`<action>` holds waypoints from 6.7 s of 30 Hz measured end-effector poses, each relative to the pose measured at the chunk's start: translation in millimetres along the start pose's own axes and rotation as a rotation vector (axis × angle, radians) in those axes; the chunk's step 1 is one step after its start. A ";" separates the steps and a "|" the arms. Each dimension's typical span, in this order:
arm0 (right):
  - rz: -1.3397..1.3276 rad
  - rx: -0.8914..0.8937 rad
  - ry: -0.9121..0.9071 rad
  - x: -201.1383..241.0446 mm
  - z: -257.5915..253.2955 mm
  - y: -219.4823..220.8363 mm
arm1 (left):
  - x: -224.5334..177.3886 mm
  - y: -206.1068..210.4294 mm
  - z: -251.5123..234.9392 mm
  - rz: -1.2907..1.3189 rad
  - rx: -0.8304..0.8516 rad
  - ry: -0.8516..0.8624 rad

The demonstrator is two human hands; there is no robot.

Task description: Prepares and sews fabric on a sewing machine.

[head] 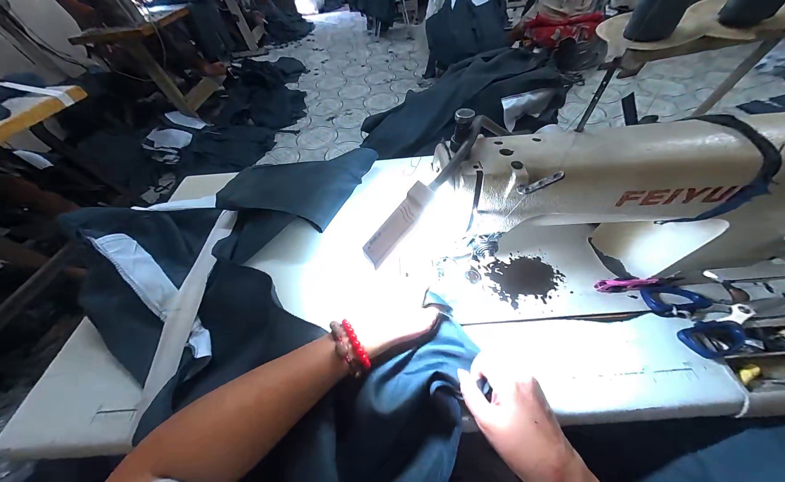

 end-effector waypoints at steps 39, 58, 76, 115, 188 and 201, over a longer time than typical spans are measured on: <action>0.249 0.640 0.044 -4.2 -42.4 37.6 | 11.7 -14.1 -16.7 0.066 0.189 0.443; 0.158 -0.022 -0.140 -4.1 -20.0 14.5 | 22.6 7.8 -32.1 0.392 0.159 0.628; 0.169 -0.035 -0.234 3.4 -5.9 20.7 | 1.9 -23.1 -12.7 0.182 0.175 0.430; 0.035 0.737 0.149 2.4 -68.8 28.6 | 15.5 -3.0 -21.0 0.189 0.170 0.786; 0.659 0.298 -0.082 41.8 -18.7 49.9 | 32.7 22.5 47.7 -0.152 -0.554 0.655; 0.691 0.367 -0.062 44.1 -24.4 47.3 | 29.2 17.4 51.8 -0.173 -0.566 0.555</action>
Point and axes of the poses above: each hand's wrist, its own z-axis away from the middle knuckle, its own y-axis out of the palm, x = y × z, the point moved 6 cm from there along -z, towards the middle knuckle, and after that the axes turned 4 degrees about -z, right-handed, at the moved point
